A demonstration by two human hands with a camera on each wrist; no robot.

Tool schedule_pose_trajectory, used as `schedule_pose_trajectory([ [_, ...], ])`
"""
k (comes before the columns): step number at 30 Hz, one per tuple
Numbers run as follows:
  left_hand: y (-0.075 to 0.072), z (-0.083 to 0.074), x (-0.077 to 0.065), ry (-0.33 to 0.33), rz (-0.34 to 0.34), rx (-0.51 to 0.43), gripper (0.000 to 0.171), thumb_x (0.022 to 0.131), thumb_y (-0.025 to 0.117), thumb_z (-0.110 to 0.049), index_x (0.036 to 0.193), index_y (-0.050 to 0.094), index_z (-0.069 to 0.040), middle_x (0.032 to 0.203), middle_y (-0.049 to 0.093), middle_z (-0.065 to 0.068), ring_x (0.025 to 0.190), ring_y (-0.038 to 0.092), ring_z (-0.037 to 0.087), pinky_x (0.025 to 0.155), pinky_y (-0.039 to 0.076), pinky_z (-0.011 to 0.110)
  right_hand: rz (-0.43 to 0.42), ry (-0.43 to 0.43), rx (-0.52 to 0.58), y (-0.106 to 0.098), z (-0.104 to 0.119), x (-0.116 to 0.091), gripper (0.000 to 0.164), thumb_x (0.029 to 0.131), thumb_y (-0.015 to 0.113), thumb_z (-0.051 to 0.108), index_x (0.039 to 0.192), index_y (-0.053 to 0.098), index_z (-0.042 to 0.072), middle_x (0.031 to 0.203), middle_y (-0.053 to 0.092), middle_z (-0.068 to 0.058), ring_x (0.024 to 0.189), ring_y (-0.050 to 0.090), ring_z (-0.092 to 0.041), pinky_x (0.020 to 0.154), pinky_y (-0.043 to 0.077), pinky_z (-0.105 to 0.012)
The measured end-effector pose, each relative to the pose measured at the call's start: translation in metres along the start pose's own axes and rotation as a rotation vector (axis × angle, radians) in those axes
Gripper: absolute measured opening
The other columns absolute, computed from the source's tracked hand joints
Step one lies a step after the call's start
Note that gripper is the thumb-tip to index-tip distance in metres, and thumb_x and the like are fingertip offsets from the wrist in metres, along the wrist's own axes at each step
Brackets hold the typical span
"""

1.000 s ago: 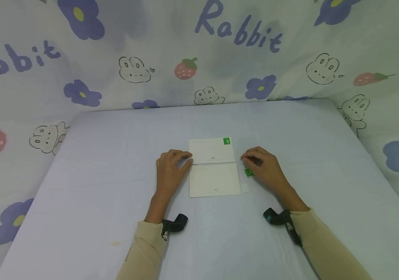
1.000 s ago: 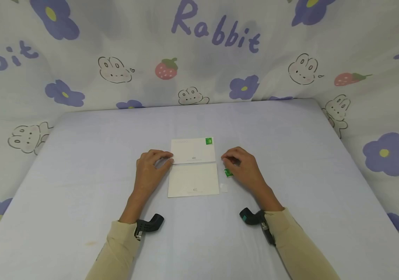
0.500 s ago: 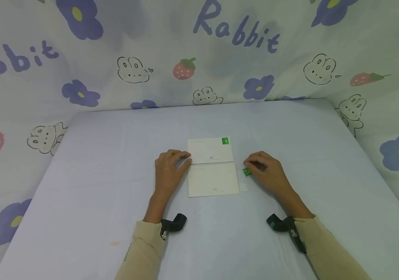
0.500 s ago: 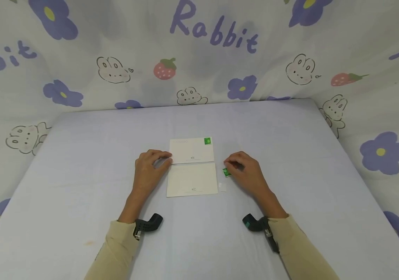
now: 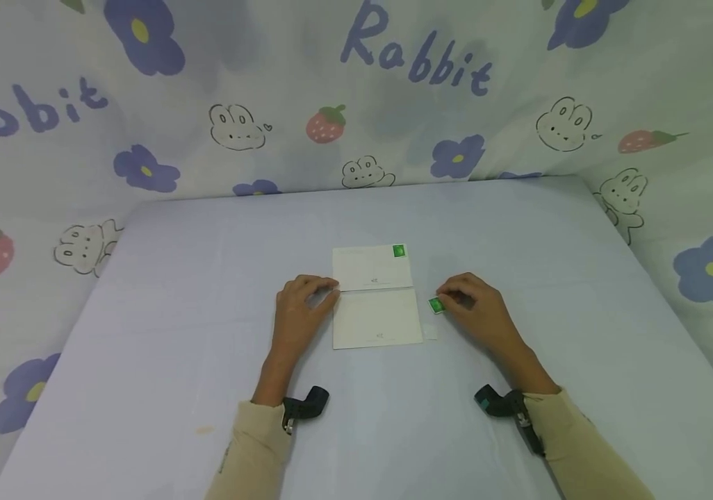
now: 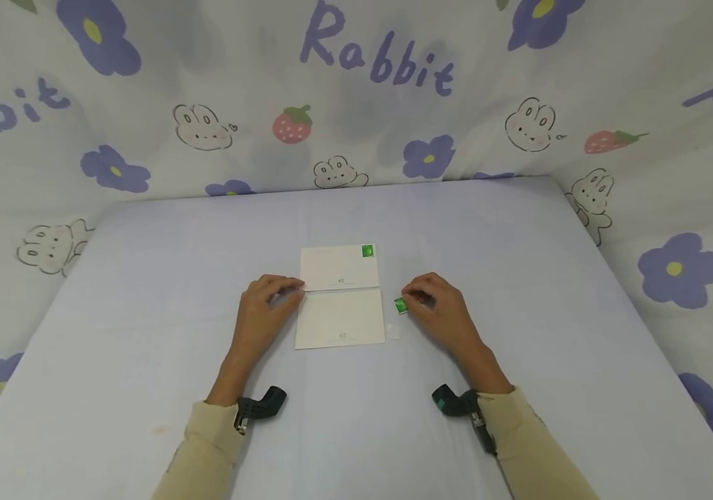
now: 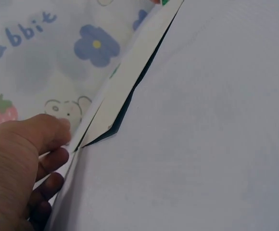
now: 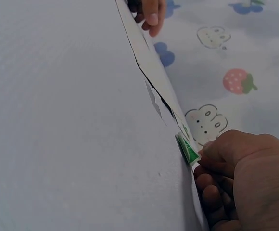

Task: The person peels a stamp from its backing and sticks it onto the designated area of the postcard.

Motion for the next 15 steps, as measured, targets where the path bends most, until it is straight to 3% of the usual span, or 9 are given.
schedule_pose_trajectory([
  [15, -0.002, -0.005, -0.017, -0.015, -0.005, -0.077, 0.016, 0.092, 0.075, -0.022, 0.108, 0.077, -0.018, 0.108, 0.065, -0.002, 0.100, 0.055, 0.017, 0.099, 0.032, 0.045, -0.016, -0.041, 0.010, -0.003, 0.001, 0.000, 0.010, 0.089, 0.077, 0.007, 0.098, 0.075, 0.007, 0.104, 0.066, -0.003, 0.087, 0.061, -0.015, 0.076, 0.048, -0.018],
])
Point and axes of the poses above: each hand's wrist, its own x-axis towards the middle knuckle, its own y-axis out of the palm, z = x × y, the point moved 8 cm from there along x, towards the middle knuckle
